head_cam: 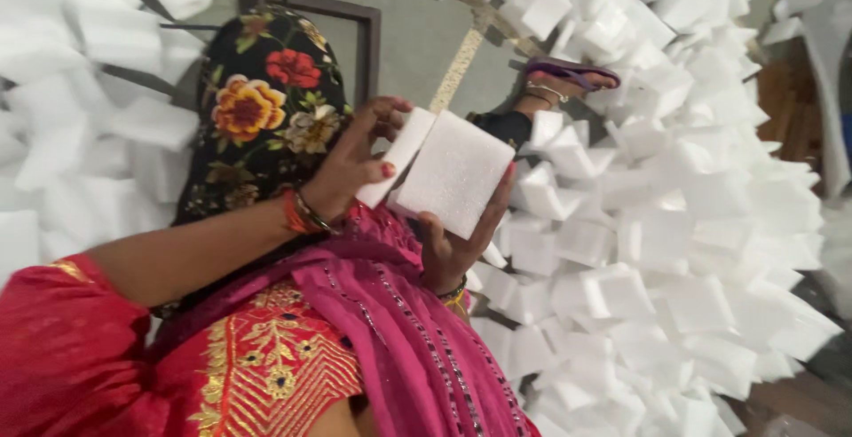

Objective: The person sits on the floor surrounded by white foam blocks and repeatedly picks them up, inspects them, and places them back down. The person handles the blocks one at a time, turning them over in their hands.

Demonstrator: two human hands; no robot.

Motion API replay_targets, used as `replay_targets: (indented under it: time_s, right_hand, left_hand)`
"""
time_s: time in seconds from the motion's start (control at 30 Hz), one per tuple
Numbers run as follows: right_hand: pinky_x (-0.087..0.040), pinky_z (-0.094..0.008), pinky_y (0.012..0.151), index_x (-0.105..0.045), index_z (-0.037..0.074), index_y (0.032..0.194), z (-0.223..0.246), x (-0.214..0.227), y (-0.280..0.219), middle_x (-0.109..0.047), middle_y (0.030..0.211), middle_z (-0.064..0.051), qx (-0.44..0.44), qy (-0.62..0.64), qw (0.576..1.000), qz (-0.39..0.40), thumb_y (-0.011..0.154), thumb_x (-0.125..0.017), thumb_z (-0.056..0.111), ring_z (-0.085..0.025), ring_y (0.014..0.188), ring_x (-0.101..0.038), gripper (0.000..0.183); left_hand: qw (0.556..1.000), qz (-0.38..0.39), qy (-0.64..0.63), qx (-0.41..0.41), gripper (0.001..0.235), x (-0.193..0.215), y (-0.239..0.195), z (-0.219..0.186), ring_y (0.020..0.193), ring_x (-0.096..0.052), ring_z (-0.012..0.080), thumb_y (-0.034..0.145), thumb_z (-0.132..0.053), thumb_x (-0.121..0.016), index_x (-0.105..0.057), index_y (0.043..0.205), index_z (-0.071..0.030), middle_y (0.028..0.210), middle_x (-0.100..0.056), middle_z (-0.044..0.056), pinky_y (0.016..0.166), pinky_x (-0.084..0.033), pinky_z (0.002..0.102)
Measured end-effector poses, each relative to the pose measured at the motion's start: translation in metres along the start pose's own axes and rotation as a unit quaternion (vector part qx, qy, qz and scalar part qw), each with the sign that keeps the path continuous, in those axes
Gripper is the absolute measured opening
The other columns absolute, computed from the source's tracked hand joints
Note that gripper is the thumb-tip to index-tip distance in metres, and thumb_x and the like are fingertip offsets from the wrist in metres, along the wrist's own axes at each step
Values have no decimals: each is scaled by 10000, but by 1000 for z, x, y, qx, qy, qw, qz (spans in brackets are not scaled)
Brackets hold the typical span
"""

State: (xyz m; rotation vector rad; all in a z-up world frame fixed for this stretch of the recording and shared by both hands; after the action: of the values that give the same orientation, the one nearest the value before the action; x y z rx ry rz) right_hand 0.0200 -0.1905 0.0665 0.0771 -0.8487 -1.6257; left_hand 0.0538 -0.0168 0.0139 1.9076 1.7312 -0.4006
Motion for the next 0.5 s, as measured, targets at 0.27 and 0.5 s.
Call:
replay_targets:
  time_s: [0.27, 0.5]
  right_hand:
    - [-417, -409, 1234, -216, -20, 1655, 14, -11, -3, -292, 1712, -189, -98, 145, 985, 2, 901, -805, 545, -285, 1517, -417, 1112]
    - [-412, -396, 1226, -199, -22, 1655, 9, -14, -8, -251, 1732, -194, -80, 132, 988, -7, 898, -772, 604, -281, 1516, -397, 1137]
  left_hand:
    - [999, -17, 24, -23, 753, -4, -8, -7, 1342, -364, 195, 859, -268, -761, -380, 1490, -116, 1535, -357, 44, 1205, -376, 372]
    - [996, -33, 79, -33, 748, -2, -9, -9, 1330, -369, 205, 860, -245, -736, -395, 1511, -103, 1482, -368, 50, 1204, -392, 385]
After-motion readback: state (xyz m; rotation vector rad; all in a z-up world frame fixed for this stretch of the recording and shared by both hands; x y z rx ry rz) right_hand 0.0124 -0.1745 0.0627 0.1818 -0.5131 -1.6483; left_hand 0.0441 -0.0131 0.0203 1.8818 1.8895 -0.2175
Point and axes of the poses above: each hand's wrist, its own y-axis towards the middle knuckle, its own x-axis out of the back of the hand, z = x × y, the point moved 1 cm from there along y, towards the middle knuckle
